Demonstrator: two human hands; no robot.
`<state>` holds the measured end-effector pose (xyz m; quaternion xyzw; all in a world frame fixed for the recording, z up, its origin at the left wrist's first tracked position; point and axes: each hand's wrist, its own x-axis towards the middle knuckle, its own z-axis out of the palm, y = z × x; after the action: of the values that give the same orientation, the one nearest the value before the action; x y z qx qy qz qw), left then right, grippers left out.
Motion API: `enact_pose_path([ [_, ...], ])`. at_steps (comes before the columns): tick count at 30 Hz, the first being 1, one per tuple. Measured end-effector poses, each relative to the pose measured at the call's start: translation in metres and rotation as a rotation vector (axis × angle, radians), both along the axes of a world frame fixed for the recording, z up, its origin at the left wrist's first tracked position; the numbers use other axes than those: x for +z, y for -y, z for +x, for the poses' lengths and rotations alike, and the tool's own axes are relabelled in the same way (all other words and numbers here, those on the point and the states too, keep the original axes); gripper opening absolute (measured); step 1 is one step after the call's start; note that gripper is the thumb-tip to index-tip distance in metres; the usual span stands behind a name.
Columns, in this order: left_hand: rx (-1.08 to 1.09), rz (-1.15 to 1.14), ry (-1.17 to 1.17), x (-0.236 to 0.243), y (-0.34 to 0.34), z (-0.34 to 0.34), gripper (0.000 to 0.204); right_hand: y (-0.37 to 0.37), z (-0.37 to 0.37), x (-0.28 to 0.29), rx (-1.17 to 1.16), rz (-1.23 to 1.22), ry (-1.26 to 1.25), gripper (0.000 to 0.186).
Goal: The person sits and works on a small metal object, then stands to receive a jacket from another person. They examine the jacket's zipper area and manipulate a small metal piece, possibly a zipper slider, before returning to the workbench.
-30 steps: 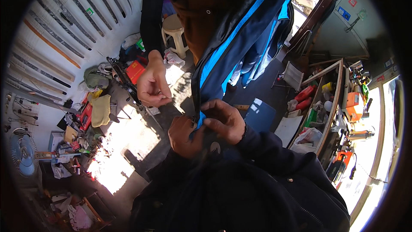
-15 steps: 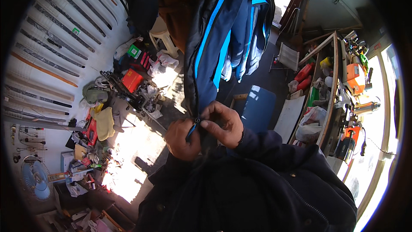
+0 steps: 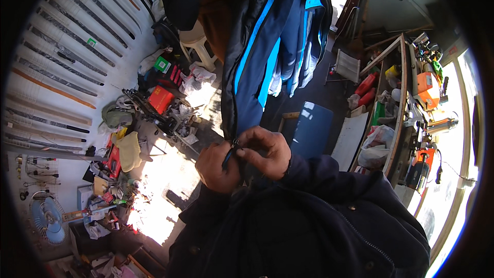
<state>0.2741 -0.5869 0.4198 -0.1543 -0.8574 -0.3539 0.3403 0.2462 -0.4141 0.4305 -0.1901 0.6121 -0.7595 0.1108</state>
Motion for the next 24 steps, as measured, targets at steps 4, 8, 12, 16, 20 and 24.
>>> enact_pose_path([
  [4, 0.006, -0.071, 0.032, 0.009, 0.001, 0.0, 0.028, 0.001, -0.002, 0.003, -0.028, 0.019, 0.03, 0.009],
  [8, 0.007, -0.085, 0.06, 0.015, -0.001, -0.002, 0.027, 0.0, -0.007, 0.002, -0.024, 0.008, 0.083, 0.009],
  [12, 0.006, -0.075, 0.05, 0.019, -0.006, -0.005, 0.026, -0.003, -0.01, 0.0, 0.008, -0.079, 0.122, 0.013],
  [16, 0.01, -0.086, 0.117, 0.024, -0.008, -0.003, 0.026, -0.005, -0.014, -0.003, 0.065, -0.148, 0.177, 0.013],
  [20, 0.018, -0.101, 0.13, 0.025, -0.011, -0.004, 0.026, -0.01, -0.014, -0.004, 0.107, -0.257, 0.18, 0.014],
  [24, 0.033, -0.141, 0.114, 0.02, -0.012, -0.004, 0.026, -0.015, -0.012, -0.006, 0.111, -0.258, 0.165, 0.014],
])
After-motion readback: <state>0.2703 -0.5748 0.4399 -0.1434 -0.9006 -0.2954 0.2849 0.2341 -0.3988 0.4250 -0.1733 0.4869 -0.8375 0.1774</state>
